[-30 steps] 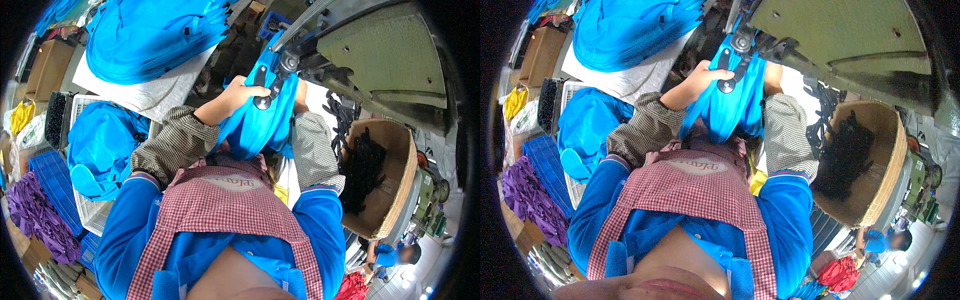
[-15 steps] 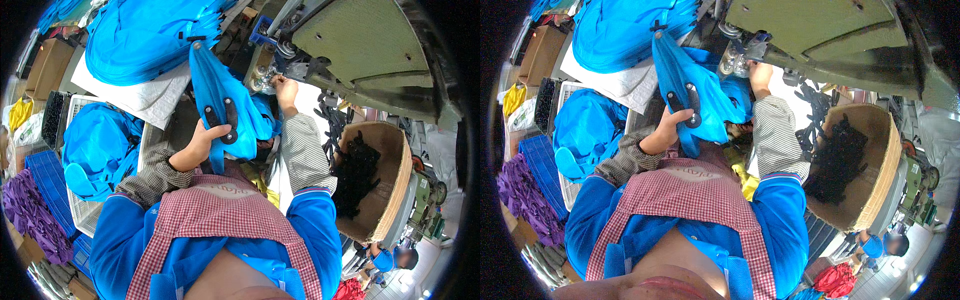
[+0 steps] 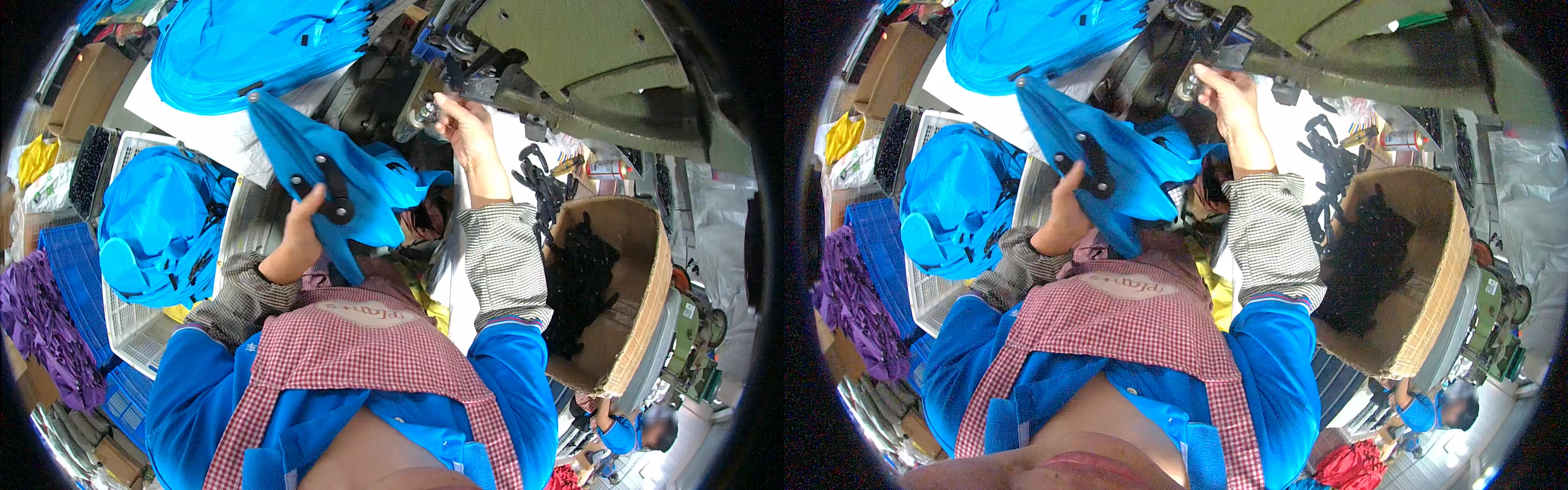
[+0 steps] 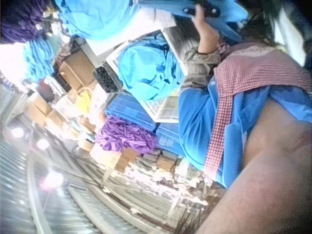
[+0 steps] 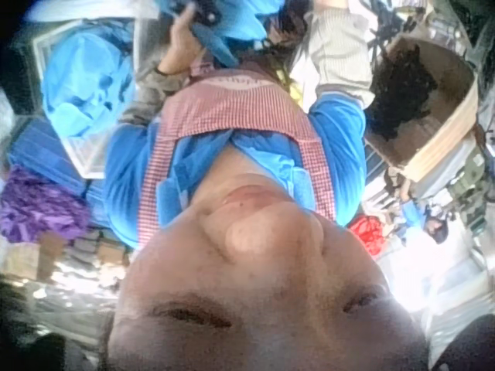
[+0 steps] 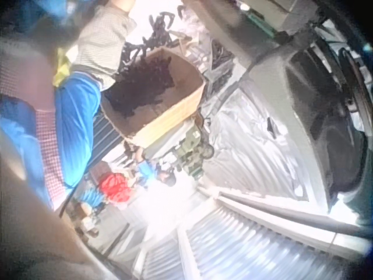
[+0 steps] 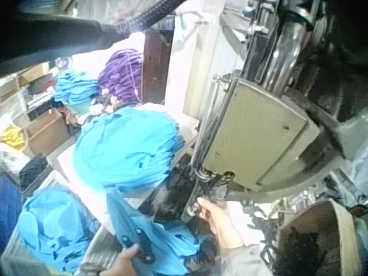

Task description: The person sews black plastic clips onto blue fabric bags using a sewing machine. They repeatedly pick up a bag, align a clip, sew it in place, and set the finished bag aside.

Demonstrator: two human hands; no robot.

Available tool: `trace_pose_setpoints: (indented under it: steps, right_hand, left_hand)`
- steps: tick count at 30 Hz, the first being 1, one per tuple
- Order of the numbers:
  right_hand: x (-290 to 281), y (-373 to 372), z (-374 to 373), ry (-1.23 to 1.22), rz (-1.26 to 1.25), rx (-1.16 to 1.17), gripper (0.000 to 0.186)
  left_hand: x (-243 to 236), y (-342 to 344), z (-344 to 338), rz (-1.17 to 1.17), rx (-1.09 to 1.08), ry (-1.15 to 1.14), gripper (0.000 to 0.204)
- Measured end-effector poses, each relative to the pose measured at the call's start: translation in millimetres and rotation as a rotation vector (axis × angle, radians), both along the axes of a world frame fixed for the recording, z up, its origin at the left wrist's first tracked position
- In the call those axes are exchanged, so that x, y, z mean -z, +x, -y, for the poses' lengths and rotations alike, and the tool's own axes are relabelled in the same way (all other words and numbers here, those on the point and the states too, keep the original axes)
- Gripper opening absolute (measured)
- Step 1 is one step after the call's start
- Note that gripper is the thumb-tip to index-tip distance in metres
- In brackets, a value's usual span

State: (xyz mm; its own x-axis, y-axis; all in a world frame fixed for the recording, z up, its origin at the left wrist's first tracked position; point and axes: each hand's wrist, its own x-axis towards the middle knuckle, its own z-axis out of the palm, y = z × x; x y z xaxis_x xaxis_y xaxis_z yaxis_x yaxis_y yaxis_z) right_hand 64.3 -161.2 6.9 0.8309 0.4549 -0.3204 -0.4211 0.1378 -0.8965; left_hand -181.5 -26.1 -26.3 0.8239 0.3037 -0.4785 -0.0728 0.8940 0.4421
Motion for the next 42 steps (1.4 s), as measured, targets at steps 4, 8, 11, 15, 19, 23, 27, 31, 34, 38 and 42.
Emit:
trace_pose_setpoints:
  steps: [4, 8, 11, 15, 19, 23, 27, 31, 34, 38, 42]
  right_hand:
    - [117.3, -64.4, 61.0, -0.059, -0.301, 0.234, 0.049]
    - [208.6, -136.0, 98.2, 0.172, -0.745, -0.166, 0.051]
    - [216.1, -130.7, 119.0, 0.434, -0.854, -0.131, 0.04]
    - [115.3, -157.6, 114.3, 0.232, -0.563, -0.163, 0.036]
    - [77.1, -234.2, 60.2, -0.101, 0.131, -0.509, 0.017]
    - [65.3, -230.1, 62.2, -0.223, 0.318, -0.436, 0.015]
    - [37.1, -185.6, 54.3, -0.035, 0.251, 0.097, 0.022]
    - [18.6, -139.7, 64.0, -0.14, 0.251, 0.078, 0.022]
    - [14.2, -118.9, 68.8, -0.109, 0.234, 0.088, 0.024]
    - [-8.1, -98.0, 53.6, 0.004, -0.008, 0.063, 0.03]
    - [-0.8, -72.8, 51.0, -0.138, 0.133, -0.088, 0.031]
  left_hand:
    - [-12.3, -65.9, -61.8, 0.26, -0.195, 0.07, 0.068]
    - [57.4, -148.2, -70.7, -0.162, -0.332, 0.2, 0.07]
    - [94.5, -172.9, -44.3, -0.261, -0.075, -0.096, 0.063]
    - [176.4, -173.7, -69.0, -0.671, -0.588, 0.831, 0.032]
    - [13.2, -21.3, -25.5, 0.034, 0.17, 1.622, 0.049]
    - [36.1, 39.7, -26.7, -0.094, 0.786, 1.649, 0.079]
    - [13.4, 57.6, 8.8, -0.103, 0.977, 1.562, 0.073]
    - [-2.2, 77.5, 21.7, 0.123, 0.987, 1.183, 0.054]
    - [-5.1, 95.9, 13.6, 0.262, 1.009, 0.906, 0.05]
    - [-7.9, 117.6, 16.6, 0.398, 0.895, 0.976, 0.056]
    - [-13.4, 135.2, 3.3, 0.383, 0.902, 1.099, 0.058]
